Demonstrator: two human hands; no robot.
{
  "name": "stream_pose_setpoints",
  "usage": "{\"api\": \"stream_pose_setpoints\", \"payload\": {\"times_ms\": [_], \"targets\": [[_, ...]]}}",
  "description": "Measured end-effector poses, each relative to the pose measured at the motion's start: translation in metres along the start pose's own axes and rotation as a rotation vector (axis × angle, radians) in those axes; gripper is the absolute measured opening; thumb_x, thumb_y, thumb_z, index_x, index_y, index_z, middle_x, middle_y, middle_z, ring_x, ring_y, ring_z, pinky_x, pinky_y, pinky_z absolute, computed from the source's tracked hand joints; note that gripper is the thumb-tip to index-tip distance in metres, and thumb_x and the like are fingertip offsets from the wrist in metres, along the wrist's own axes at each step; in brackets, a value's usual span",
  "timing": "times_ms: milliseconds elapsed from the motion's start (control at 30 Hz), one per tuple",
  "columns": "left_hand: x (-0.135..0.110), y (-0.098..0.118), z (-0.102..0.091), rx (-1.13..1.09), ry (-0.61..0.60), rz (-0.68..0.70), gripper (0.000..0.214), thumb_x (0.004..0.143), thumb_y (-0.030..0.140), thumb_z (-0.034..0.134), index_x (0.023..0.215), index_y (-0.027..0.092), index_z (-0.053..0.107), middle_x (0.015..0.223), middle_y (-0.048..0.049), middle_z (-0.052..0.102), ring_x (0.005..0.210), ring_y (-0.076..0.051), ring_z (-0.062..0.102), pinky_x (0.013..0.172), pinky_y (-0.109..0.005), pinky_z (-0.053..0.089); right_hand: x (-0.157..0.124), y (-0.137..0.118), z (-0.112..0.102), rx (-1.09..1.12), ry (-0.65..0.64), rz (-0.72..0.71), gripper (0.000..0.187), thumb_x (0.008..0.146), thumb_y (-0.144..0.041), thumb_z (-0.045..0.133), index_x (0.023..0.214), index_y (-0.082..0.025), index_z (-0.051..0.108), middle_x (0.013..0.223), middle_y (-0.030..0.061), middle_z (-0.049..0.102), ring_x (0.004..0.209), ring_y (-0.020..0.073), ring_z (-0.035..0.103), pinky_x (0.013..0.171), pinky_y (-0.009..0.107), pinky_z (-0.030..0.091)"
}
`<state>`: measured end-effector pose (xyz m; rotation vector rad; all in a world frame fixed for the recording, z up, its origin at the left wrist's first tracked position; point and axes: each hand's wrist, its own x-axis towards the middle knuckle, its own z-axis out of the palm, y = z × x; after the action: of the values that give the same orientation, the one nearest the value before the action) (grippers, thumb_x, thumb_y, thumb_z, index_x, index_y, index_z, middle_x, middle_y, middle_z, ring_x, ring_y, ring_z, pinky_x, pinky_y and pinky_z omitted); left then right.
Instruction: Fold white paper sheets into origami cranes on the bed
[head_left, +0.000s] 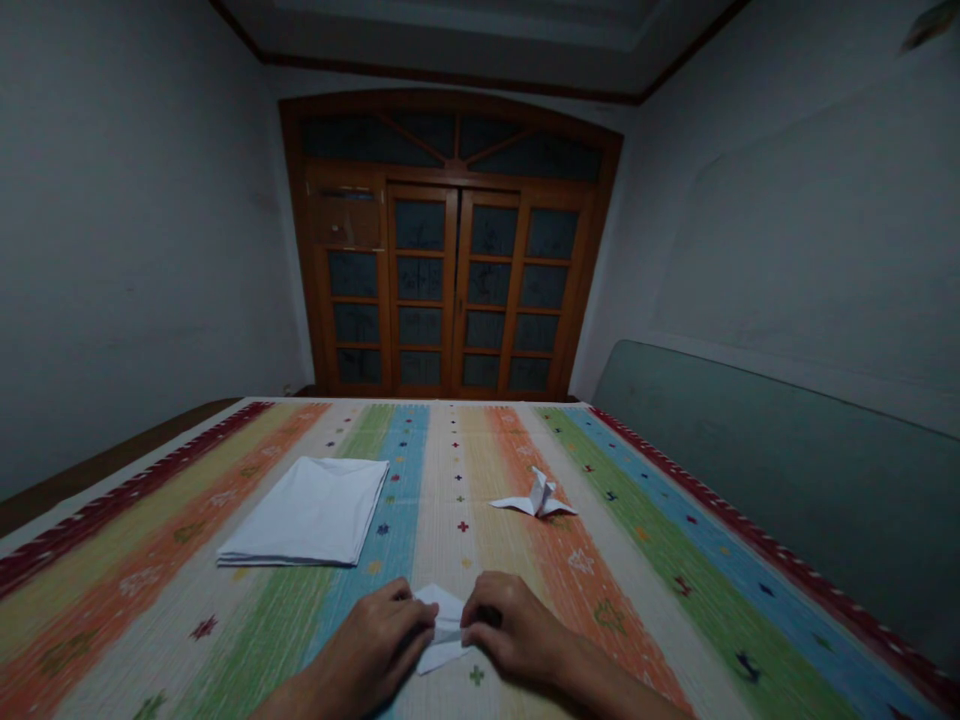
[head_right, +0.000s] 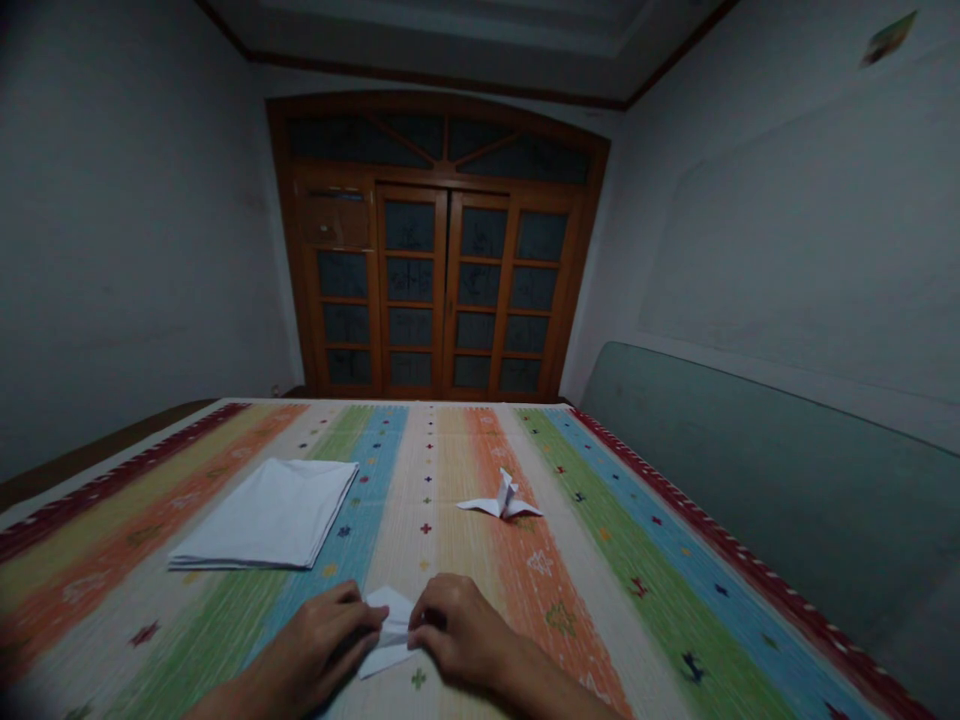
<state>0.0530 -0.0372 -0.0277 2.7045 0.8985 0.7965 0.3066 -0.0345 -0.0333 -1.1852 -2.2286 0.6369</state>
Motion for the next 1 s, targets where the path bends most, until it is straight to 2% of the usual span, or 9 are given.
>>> {"api": "stream_pose_setpoints", "payload": {"times_ms": [200,400,800,1000], "targets": [[0.004,0.005,0.001,-0.119,-0.042,-0.240,0.016,0.096,0.015,0.061,0.096,0.020,0.076,0.088,-0.0051,0.069,0.084,-0.021,0.068,0.075,-0.028,0.051,0.003,-0.006,0.000,0.001,-0.001,0.087,0.012,0.077,-0.007,0.077,0.083,-0.017,0.080,0.087,0.0053,0.079,0.086,0.0204,0.070,0.083,0.027,0.048],[0.007,0.006,0.005,-0.113,-0.061,-0.333,0.015,0.092,0.014,0.064,0.091,0.019,0.078,0.085,-0.0044,0.066,0.081,-0.020,0.066,0.072,-0.027,0.047,0.000,-0.010,-0.001,-0.010,-0.022,0.113,0.012,0.080,-0.009,0.074,0.088,-0.016,0.079,0.092,0.0071,0.078,0.091,0.0214,0.069,0.084,0.027,0.047],[0.007,0.004,0.004,-0.086,0.000,-0.256,0.015,0.092,0.014,0.064,0.091,0.021,0.077,0.083,-0.0031,0.068,0.078,-0.020,0.066,0.071,-0.026,0.048,0.003,-0.015,-0.001,-0.031,-0.047,0.174,0.010,0.081,-0.012,0.073,0.087,-0.018,0.078,0.091,0.0056,0.076,0.089,0.0219,0.067,0.081,0.028,0.045],[0.006,0.006,0.000,-0.130,0.022,-0.166,0.015,0.090,0.012,0.069,0.100,0.021,0.075,0.085,-0.0035,0.074,0.084,-0.023,0.067,0.074,-0.030,0.050,0.003,-0.016,0.000,-0.004,-0.023,0.130,0.023,0.079,-0.009,0.074,0.099,-0.020,0.078,0.091,0.0038,0.075,0.088,0.0215,0.066,0.082,0.028,0.045]]}}
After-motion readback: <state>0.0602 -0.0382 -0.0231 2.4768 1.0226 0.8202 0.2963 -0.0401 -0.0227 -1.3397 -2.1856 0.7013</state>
